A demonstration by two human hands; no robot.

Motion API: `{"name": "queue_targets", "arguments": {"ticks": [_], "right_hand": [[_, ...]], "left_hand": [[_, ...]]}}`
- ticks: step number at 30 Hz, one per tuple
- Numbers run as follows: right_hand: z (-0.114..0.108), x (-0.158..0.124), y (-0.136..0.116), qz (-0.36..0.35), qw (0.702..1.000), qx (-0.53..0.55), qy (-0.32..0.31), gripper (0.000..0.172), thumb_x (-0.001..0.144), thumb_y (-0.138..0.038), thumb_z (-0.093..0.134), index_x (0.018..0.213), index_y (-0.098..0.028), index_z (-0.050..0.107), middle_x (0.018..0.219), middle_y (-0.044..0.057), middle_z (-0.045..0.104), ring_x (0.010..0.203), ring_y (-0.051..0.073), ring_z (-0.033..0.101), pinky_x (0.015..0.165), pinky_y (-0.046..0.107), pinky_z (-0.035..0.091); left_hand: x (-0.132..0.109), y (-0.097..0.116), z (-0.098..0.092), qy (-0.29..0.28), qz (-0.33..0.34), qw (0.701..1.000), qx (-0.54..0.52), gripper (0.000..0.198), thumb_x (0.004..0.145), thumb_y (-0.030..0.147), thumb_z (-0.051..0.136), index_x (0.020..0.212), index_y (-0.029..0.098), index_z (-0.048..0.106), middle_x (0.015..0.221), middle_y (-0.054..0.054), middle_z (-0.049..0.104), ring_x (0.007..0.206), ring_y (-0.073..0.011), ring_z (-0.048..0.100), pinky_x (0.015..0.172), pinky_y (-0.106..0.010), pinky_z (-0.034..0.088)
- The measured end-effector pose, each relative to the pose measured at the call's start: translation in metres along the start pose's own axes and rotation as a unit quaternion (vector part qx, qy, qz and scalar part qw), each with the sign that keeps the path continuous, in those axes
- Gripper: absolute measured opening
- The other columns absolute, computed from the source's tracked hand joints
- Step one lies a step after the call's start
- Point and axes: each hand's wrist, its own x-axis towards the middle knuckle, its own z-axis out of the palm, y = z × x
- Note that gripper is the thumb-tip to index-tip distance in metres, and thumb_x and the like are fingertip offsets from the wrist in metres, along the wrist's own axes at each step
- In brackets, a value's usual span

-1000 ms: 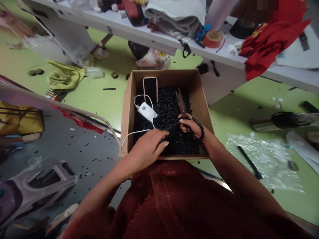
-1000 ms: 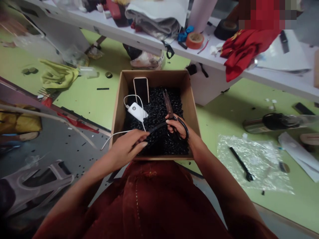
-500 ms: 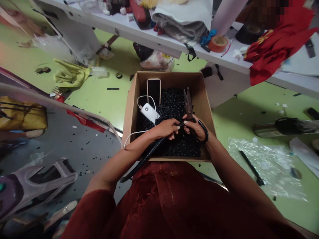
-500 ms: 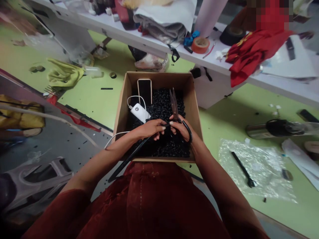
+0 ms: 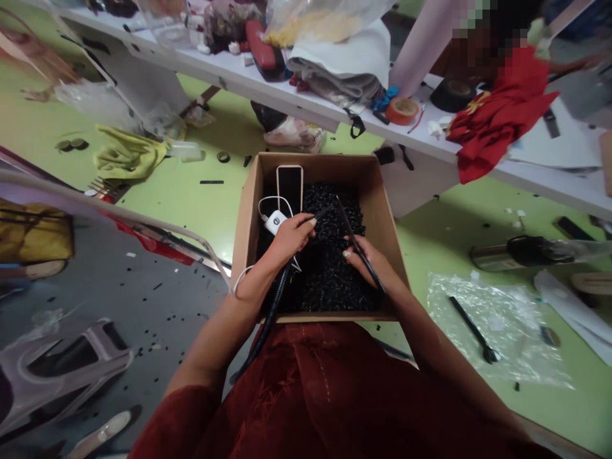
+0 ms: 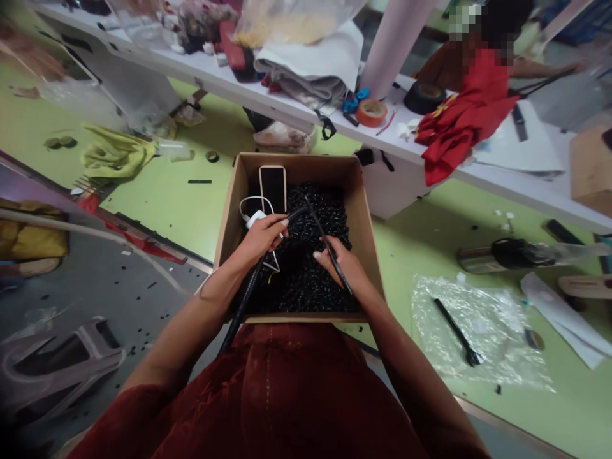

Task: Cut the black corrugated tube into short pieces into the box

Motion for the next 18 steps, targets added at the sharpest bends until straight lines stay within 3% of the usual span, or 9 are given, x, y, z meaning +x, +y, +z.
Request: {"name": "queue_targets", "arguments": {"ticks": [9, 18], "right_hand": [[0.015, -0.011, 0.011, -0.013, 1.0, 0.018, -0.02, 0.049, 0.083, -0.048, 0.056, 0.125, -0.025, 0.044, 0.096, 0.005, 0.062, 0.082, 0.02, 0.06, 0.078, 0.037, 0.048], [0.017, -0.003, -0.006, 0.015, 0.998, 0.033, -0.05, 0.053, 0.081, -0.05, 0.056, 0.125, -0.023, 0.044, 0.096, 0.005, 0.062, 0.083, 0.02, 0.059, 0.079, 0.035, 0.045]], "left_hand": [[0.001, -0.003, 0.002, -0.016, 0.0, 1.0, -0.015, 0.032, 0.084, 0.026, 0.055, 0.112, 0.012, 0.06, 0.066, 0.004, 0.052, 0.039, -0.0011, 0.034, 0.035, -0.018, 0.024], [0.001, -0.008, 0.003, -0.048, 0.016, 0.998, 0.044, 0.043, 0.081, 0.031, 0.057, 0.119, 0.012, 0.063, 0.065, 0.003, 0.051, 0.041, -0.0024, 0.033, 0.038, -0.019, 0.024]]}}
